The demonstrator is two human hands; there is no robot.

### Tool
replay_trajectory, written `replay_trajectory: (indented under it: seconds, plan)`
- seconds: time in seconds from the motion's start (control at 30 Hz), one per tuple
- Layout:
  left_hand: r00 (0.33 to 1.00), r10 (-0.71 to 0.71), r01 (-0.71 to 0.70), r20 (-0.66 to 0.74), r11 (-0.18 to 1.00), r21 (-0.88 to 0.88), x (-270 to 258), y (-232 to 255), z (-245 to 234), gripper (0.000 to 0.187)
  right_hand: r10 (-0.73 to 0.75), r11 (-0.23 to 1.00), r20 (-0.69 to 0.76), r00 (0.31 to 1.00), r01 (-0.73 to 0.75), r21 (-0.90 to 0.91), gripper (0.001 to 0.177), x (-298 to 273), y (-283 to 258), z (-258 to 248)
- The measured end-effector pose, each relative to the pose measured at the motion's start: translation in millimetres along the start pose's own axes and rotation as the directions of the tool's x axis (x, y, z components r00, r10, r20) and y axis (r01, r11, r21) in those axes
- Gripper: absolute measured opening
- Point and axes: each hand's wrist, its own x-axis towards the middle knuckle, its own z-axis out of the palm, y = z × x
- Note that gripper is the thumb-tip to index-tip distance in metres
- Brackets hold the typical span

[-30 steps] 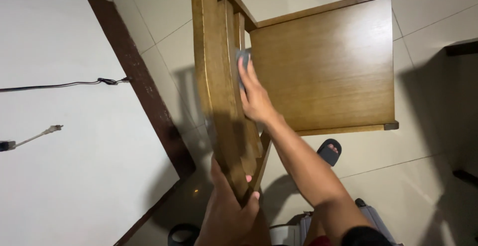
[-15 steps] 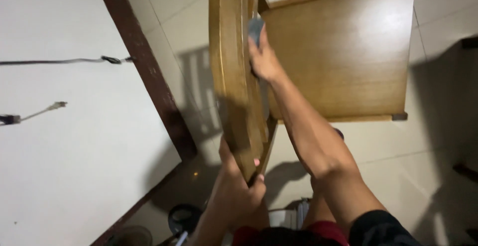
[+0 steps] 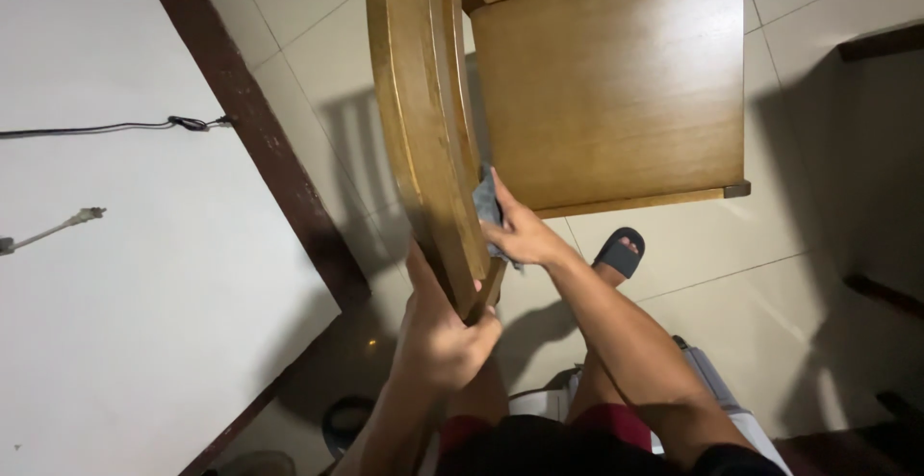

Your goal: Cleaning a wooden chair by removing the cushion, spraying with cleaner, and wiping down all surfaces.

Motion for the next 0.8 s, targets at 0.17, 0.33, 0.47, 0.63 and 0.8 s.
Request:
replay_trajectory:
  seconds: [0.17, 0.33, 0.47, 0.63, 0.8]
  plan:
    - [0.999, -0.04, 0.04, -0.016, 0.999, -0.008, -4, -5, 1, 0.115, -0.134, 0.982, -0.254, 0.958, 0.093, -0.165, 0.082, 75, 6, 3]
    - [0.999, -0.032, 0.03, -0.035, 0.998, -0.049, -5, -8, 4, 0.116, -0.153, 0.966, -0.408, 0.9, 0.05, -0.252, 0.072, 149, -14, -30]
    - [0.964, -0.261, 0.264, -0.043, 0.96, 0.092, 2, 10, 3, 0.115, -0.075, 0.819, -0.198, 0.977, 0.174, 0.547, 0.071, 113, -50, -52]
    - [0.947, -0.242, 0.288, -0.213, 0.932, 0.222, -1, -4, 12, 0.106, 0.171, 0.653, -0.023, 0.985, -0.095, 0.751, 0.059, -3, -2, -54]
    - [0.963, 0.004, 0.067, -0.268, 0.964, 0.257, -6, -13, 11, 0.112, -0.199, 0.979, 0.067, 0.978, 0.195, 0.057, 0.077, -109, -46, 19]
